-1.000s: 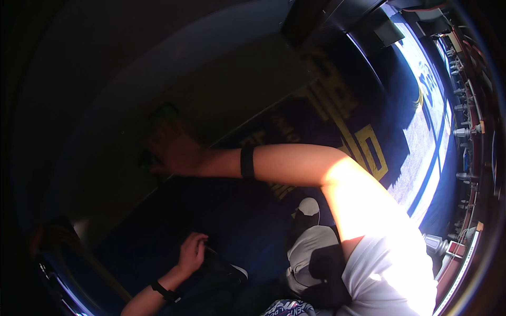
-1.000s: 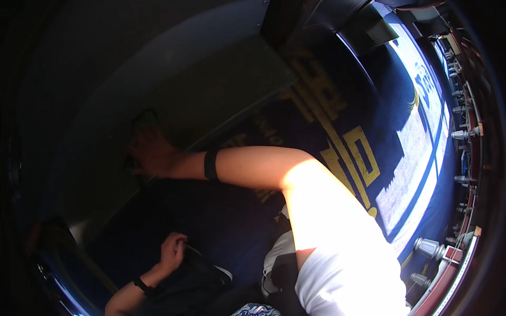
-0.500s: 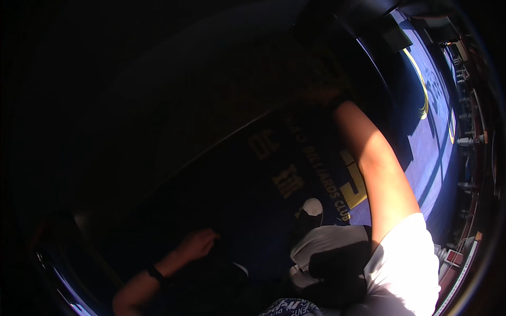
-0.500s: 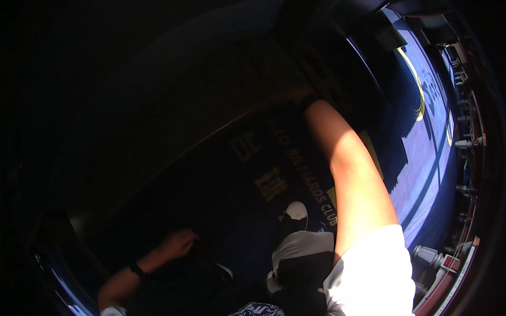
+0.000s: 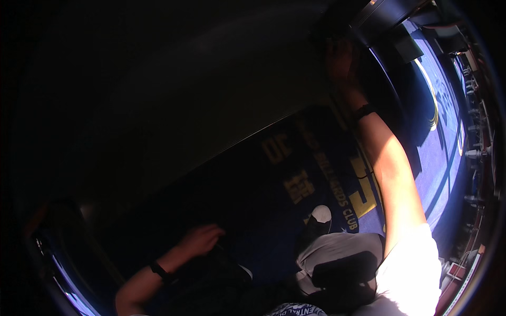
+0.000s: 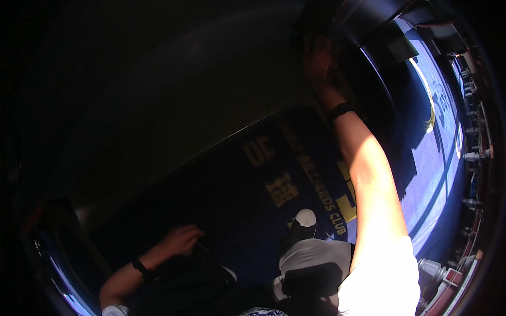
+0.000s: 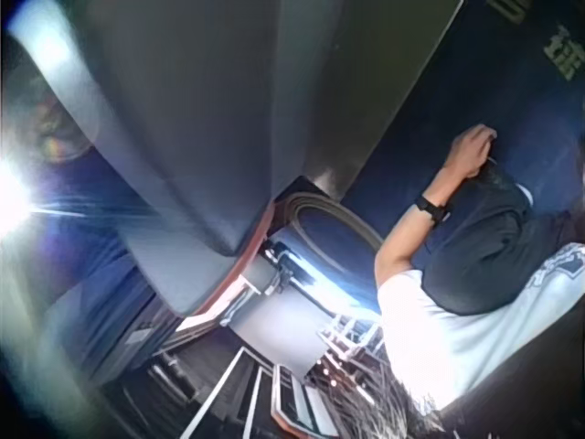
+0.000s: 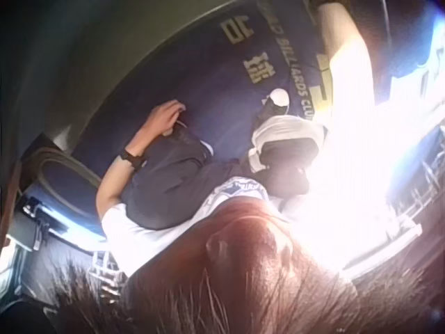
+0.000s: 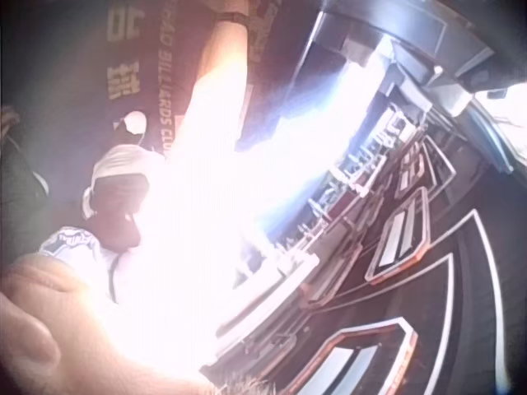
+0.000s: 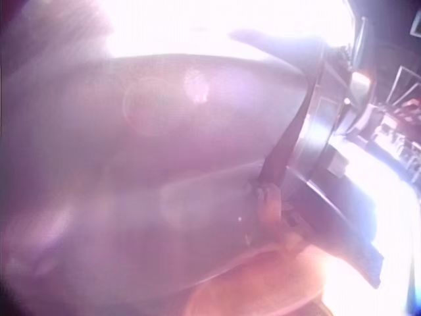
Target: Wiping the side cushions and frame of a billiard table with a green cloth.
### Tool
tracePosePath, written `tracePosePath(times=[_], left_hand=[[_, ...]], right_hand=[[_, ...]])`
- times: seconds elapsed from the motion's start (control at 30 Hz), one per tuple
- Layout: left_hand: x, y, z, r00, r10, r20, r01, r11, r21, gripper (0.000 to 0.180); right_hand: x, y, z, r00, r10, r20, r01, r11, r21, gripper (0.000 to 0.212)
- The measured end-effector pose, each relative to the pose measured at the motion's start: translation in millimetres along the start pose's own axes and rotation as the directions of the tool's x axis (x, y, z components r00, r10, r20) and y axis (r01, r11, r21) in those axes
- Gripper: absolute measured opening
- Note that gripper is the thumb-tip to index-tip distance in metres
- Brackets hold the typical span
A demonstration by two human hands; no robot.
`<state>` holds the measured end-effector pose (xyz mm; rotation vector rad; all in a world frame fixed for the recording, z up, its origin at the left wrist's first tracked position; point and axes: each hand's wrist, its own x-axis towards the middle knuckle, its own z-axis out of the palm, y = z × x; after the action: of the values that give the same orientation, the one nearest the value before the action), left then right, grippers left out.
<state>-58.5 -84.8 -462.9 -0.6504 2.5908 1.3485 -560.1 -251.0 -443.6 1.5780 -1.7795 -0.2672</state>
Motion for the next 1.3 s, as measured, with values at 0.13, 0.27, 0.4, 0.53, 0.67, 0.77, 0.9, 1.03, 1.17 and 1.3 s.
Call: tracePosePath(times=[0.13,0.27,0.4,0.53,0.67,0.77,0.9,1.03,1.17,1.3], left_hand=[[16,6,5,0.999,0.042,-0.005,-0.042,0.999,0.0,0.022],[10,3,18,0.999,0.045,0.01,-0.044,0.998,-0.052,0.022],[22,10,21,0.994,0.081,0.079,-0.077,0.996,-0.043,0.022],[13,6,14,0.992,0.053,0.111,-0.051,0.998,-0.025,0.021],[19,9,5,0.994,0.035,0.106,-0.033,0.999,-0.024,0.021],[17,5,0,0.997,0.075,-0.029,-0.076,0.997,-0.026,0.021],[13,0,13,0.996,0.089,-0.01,-0.089,0.996,-0.017,0.022],[-11,-2,25,0.993,0.024,0.115,-0.026,1.0,0.012,0.022],[8,6,27,0.978,0.056,0.201,-0.053,0.998,-0.023,0.022],[11,17,25,0.99,0.06,0.128,-0.049,0.995,-0.092,0.021]], right_hand=[[-5,-39,-18,0.957,-0.046,-0.287,0.153,0.918,0.365,0.028],[-12,-112,-105,0.883,-0.182,-0.433,0.396,0.784,0.477,0.03],[-26,-152,-93,0.894,-0.202,-0.401,0.432,0.624,0.651,0.032],[-17,-97,-125,0.935,-0.253,-0.247,0.35,0.558,0.753,0.033],[-29,-37,-47,0.976,-0.122,-0.182,0.218,0.606,0.765,0.031],[-14,2,28,0.992,0.009,-0.123,0.091,0.619,0.78,0.03],[-16,29,68,0.99,0.141,-0.031,-0.068,0.647,0.759,0.028],[-10,-29,-42,0.979,-0.204,-0.026,0.18,0.787,0.589,0.032],[-11,-40,-7,0.987,-0.138,-0.088,0.128,0.315,0.941,0.031],[-13,-24,29,0.99,-0.031,-0.136,0.137,0.406,0.904,0.029]])
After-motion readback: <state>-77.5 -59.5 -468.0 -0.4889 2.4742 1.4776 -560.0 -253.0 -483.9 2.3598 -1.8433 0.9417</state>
